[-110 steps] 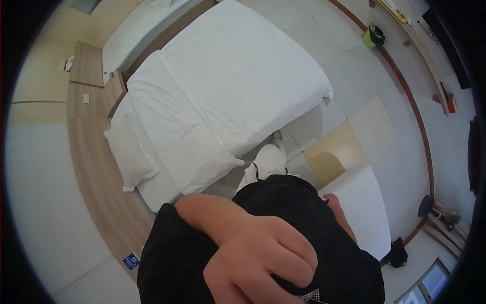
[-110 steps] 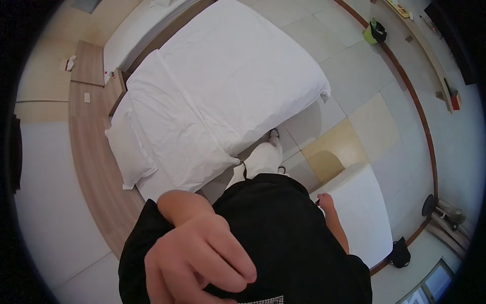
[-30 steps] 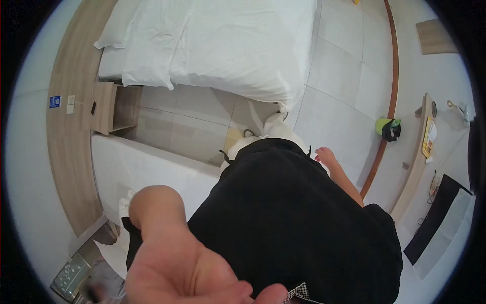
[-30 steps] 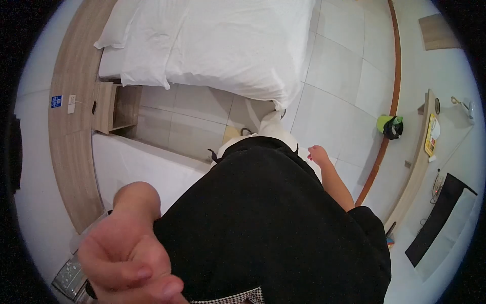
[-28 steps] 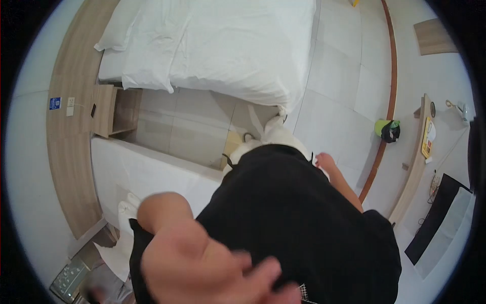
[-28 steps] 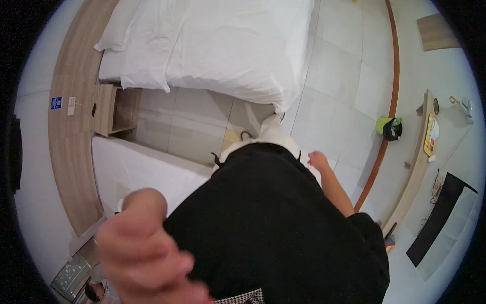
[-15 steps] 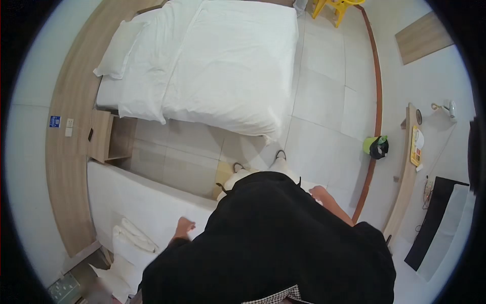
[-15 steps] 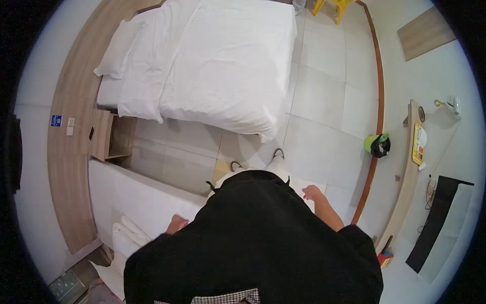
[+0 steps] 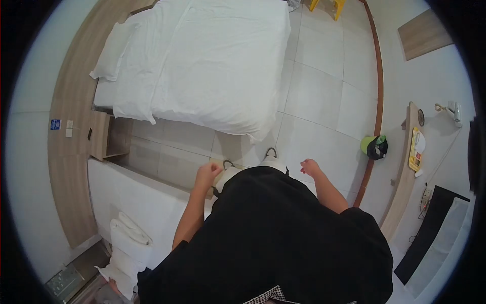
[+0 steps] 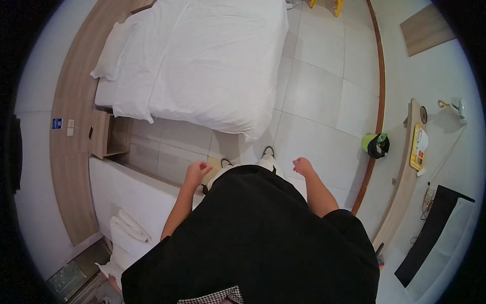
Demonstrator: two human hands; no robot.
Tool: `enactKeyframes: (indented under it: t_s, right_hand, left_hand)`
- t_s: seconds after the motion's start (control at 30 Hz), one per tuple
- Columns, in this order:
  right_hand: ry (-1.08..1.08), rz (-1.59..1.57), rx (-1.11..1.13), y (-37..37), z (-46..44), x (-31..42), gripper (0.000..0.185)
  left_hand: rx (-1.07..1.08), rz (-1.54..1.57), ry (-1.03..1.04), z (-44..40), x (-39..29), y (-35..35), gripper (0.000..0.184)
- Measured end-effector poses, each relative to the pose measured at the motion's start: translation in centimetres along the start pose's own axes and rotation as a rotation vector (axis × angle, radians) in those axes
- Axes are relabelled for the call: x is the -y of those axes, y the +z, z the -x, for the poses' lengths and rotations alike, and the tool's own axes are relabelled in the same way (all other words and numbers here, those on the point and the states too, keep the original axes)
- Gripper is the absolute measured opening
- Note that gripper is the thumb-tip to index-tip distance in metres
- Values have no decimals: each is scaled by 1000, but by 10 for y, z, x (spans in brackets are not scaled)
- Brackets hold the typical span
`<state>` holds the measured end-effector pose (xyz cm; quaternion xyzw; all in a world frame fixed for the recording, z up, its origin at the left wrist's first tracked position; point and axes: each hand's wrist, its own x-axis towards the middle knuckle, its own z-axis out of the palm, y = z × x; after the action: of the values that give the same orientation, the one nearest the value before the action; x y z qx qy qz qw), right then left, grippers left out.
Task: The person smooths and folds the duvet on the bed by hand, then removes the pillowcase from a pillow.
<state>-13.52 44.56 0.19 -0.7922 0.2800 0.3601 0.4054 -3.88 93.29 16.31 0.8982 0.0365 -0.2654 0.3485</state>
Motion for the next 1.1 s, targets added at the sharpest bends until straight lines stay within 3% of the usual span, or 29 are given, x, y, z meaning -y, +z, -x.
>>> enactKeyframes:
  t_s: [0.1,0.2,0.23,0.3,0.33,0.4,0.43,0.47,0.53,0.6,0.63,0.73,0.93,1.1]
  right_hand:
    - [38,-13,23,-15,0,-4,31]
    - [41,56,39,-32,-6,-29,31]
    - [-57,196,77,-31,-22,-56,31]
    - [-268,483,150,-35,-60,-117,32]
    - [-229,489,183,-44,-63,-123,34]
    - [-159,467,203,-48,-80,-146,38]
    - [15,298,205,-54,-79,-140,34]
    - [0,288,262,-58,-91,-152,29]
    - [141,76,189,-66,-80,-135,31]
    - [264,45,150,-80,-51,-88,34]
    - [262,89,162,-80,-39,-79,34]
    - [226,198,208,-76,-47,-50,33]
    - [126,263,216,-65,-89,-1,31]
    - [44,190,125,-35,-90,81,31]
  left_hand:
    - [73,133,99,-8,-84,5,26]
    - [70,109,117,-10,-88,17,27]
    - [58,71,117,-9,-78,20,27]
    - [6,-38,-15,0,-21,38,27]
    - [-35,-91,-81,4,19,48,28]
    - [83,-358,-256,31,116,70,30]
    - [93,-578,-121,48,199,94,35]
    - [239,-452,-318,76,228,93,37]
    - [317,-169,-659,100,231,87,38]
    - [206,119,-954,132,216,87,38]
    - [195,175,-841,139,221,87,38]
    - [-156,503,-804,136,184,91,35]
    - [-225,295,-435,98,177,83,29]
    - [-227,493,-546,84,240,39,25]
